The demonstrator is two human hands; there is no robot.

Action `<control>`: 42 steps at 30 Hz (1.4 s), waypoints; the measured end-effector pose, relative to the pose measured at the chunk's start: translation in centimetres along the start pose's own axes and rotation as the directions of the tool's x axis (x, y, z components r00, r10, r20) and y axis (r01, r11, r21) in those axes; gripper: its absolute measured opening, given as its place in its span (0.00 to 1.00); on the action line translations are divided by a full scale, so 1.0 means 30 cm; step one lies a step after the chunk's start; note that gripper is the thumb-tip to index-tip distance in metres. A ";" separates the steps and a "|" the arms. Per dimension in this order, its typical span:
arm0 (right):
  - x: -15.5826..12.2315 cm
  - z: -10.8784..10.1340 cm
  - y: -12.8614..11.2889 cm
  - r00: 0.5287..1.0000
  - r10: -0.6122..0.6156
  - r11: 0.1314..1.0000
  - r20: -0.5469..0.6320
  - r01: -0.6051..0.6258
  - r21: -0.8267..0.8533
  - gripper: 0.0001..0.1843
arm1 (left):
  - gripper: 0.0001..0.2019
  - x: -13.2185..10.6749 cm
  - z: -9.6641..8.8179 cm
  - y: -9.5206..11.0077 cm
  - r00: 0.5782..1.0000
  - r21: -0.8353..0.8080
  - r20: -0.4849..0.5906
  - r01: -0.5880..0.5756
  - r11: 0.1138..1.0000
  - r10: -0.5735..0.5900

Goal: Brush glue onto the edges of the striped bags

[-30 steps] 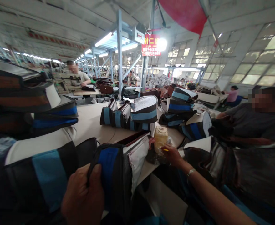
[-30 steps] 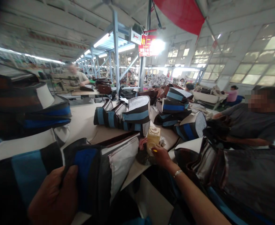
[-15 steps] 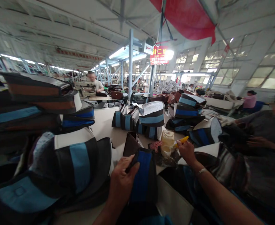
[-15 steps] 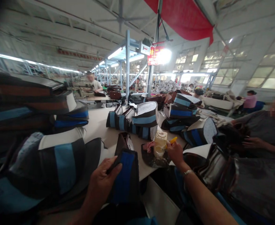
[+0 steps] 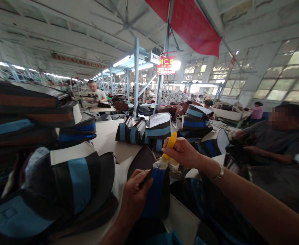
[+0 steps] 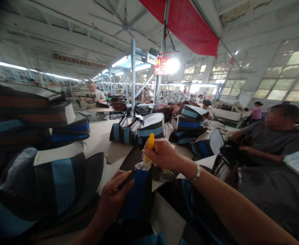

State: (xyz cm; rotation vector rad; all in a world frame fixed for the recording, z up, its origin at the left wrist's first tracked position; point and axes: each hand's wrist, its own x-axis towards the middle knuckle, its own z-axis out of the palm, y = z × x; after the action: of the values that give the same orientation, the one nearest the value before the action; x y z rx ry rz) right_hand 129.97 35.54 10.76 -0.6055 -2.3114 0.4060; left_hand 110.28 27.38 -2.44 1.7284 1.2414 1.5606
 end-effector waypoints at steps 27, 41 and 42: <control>-0.022 -0.003 -0.087 0.999 -0.008 0.956 -0.042 -0.004 -0.293 0.11 | 0.14 -0.058 0.073 -0.042 0.708 0.777 0.149 -0.516 0.361 0.690; -0.012 0.042 -0.056 0.997 -0.004 0.955 -0.081 -0.020 -0.296 0.09 | 0.12 -0.058 0.059 -0.034 0.820 0.681 -0.005 -0.416 0.602 0.572; -0.014 0.030 -0.045 0.976 0.042 0.977 -0.214 -0.085 -0.193 0.09 | 0.10 -0.051 0.036 -0.021 0.853 0.612 -0.054 -0.382 0.693 0.518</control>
State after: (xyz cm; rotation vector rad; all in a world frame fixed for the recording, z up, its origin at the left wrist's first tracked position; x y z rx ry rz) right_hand 129.20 34.09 10.49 -0.7846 -2.1490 0.1294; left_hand 111.22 26.56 -3.96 2.4642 1.6198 1.8100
